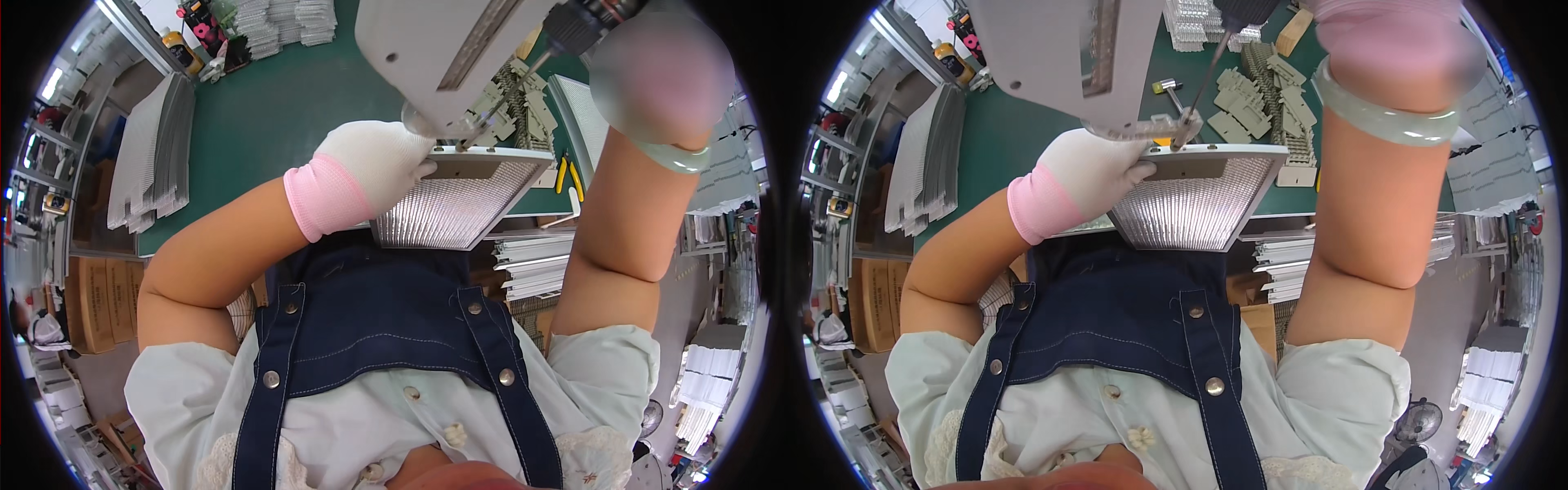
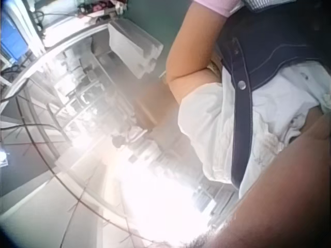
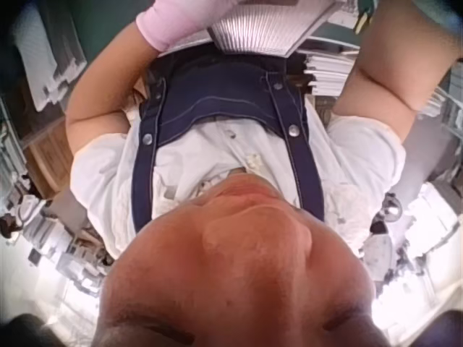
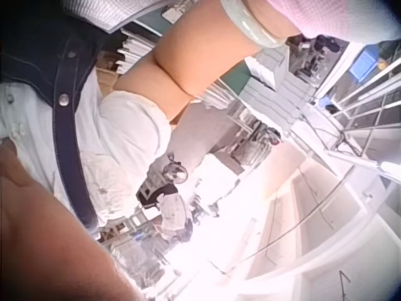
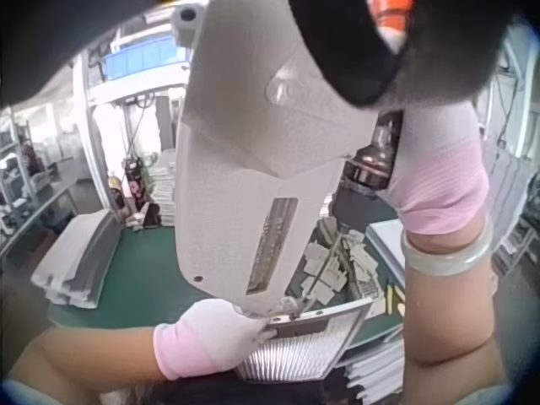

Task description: The person assembles rectangular mesh filters by placing a mesh sheet on a workbench, inserting a plastic frame, and securing it with a handheld stapling tool. They repeat this process for multiple units, stacking the finished filters on the table.

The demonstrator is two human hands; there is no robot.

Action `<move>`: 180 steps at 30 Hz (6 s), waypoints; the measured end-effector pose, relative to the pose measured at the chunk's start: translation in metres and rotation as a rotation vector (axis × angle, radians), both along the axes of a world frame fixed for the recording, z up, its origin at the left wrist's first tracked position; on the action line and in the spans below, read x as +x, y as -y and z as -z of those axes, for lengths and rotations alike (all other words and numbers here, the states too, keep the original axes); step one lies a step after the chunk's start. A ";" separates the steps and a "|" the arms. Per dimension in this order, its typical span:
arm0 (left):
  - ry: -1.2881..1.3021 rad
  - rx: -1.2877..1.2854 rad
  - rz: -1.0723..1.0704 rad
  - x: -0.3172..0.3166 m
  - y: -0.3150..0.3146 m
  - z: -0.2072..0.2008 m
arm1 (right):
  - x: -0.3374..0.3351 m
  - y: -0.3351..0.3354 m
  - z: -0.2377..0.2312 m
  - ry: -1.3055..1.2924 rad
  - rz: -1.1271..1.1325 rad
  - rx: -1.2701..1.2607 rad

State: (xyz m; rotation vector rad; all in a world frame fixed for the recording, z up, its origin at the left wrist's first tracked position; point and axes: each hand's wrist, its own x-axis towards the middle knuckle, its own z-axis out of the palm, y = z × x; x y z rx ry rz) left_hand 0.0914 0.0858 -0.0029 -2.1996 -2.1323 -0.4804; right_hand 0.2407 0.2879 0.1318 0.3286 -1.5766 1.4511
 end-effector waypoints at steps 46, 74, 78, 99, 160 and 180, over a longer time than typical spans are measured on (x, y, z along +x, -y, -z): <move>0.144 -0.131 0.075 -0.015 0.017 -0.001 | -0.042 0.031 0.002 0.072 -0.305 -0.020; 0.943 0.619 -0.586 -0.146 0.184 0.109 | -0.095 -0.012 0.211 1.186 0.463 0.043; 0.944 0.558 -0.586 -0.146 0.187 0.110 | -0.107 -0.011 0.143 1.071 0.773 0.785; 0.039 -0.017 -0.005 -0.076 0.105 0.151 | -0.113 -0.006 0.248 1.587 0.734 0.735; 0.972 -0.305 -0.299 -0.050 0.037 0.095 | 0.240 -0.199 0.266 0.537 1.555 -0.904; 0.172 -0.266 -1.493 -0.354 0.325 0.034 | -0.017 0.050 0.163 0.605 0.281 0.512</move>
